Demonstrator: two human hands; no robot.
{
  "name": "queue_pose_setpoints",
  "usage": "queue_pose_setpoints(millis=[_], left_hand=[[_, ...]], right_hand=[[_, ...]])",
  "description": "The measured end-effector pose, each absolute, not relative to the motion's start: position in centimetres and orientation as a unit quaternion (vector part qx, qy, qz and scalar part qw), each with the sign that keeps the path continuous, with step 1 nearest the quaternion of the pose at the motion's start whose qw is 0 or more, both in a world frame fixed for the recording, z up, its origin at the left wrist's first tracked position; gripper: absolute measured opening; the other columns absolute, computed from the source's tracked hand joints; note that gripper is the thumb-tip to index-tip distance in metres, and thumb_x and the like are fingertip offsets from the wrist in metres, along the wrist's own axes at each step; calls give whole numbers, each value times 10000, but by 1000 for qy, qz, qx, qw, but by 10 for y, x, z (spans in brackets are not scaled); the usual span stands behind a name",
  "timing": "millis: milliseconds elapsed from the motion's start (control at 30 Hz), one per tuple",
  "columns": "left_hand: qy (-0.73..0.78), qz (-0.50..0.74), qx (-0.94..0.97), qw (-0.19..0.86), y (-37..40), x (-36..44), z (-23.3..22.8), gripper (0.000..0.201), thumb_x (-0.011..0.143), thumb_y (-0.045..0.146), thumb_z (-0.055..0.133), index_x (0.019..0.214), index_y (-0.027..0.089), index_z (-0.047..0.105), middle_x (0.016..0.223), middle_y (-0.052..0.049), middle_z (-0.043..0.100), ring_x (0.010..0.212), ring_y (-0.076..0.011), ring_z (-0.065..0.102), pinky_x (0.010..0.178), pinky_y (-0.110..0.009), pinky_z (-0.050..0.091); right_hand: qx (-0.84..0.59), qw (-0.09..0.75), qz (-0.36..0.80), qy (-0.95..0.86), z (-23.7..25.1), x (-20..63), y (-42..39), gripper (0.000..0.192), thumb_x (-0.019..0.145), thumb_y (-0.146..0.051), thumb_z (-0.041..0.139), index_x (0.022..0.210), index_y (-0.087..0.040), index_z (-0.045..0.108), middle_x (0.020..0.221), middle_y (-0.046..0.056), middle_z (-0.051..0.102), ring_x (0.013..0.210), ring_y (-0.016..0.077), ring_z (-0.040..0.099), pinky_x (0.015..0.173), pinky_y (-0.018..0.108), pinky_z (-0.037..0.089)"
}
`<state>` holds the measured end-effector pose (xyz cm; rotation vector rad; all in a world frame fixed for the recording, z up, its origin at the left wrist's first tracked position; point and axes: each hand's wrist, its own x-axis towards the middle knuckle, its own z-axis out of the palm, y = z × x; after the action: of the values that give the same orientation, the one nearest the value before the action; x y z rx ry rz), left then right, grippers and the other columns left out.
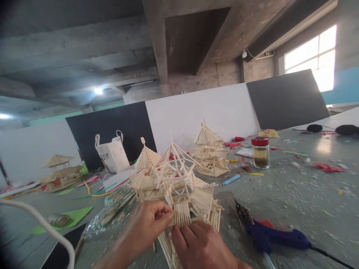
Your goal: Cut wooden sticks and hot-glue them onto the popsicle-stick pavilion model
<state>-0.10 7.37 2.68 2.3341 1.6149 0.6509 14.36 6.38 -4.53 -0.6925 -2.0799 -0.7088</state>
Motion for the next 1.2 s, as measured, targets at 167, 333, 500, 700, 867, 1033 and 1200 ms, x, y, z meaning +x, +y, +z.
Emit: queue_pose_setpoints(millis=[167,333,500,700,867,1033,1200], left_hand=[[545,243,795,112,75,-2,22,252,725,293,452,688,182,676,539,20,573,493,-95,451,464,-194,262],[552,254,785,124,75,-2,20,224,700,276,470,685,176,670,509,31,550,475,-92,447,464,-193,268],[563,251,778,125,75,0,22,215,691,277,478,680,174,666,491,35,524,468,-91,433,458,-193,256],[564,249,780,107,71,2,22,228,707,268,457,672,174,663,482,34,501,466,-92,406,459,-199,238],[567,245,780,105,72,3,22,218,704,265,464,670,173,659,474,36,493,455,-90,393,459,-201,237],[564,245,782,103,72,2,22,221,714,274,460,680,175,654,489,33,507,466,-93,405,464,-201,246],[563,246,782,102,72,2,22,218,714,279,466,682,176,655,491,35,509,466,-93,408,465,-204,247]], right_hand=[[-278,392,-267,-836,-47,144,63,189,815,-67,355,830,-140,529,570,-8,571,469,140,518,435,267,353],[-271,391,-254,-842,-48,145,63,183,800,-70,370,860,-119,537,594,10,582,495,146,528,452,266,383],[-280,374,-231,-854,-48,146,63,124,781,-87,417,786,-138,530,625,14,590,531,144,538,482,261,403],[-288,369,-233,-852,-47,146,61,108,778,-91,434,794,-133,532,628,13,590,519,151,531,468,271,405],[-284,366,-234,-855,-45,147,60,131,784,-71,411,759,-138,520,625,19,591,537,142,540,490,259,421],[-287,369,-231,-853,-44,147,59,168,804,-77,373,777,-139,527,624,24,593,538,135,537,493,252,426],[-289,360,-236,-855,-45,148,59,146,813,-105,396,799,-121,540,622,28,585,539,140,536,488,254,421]])
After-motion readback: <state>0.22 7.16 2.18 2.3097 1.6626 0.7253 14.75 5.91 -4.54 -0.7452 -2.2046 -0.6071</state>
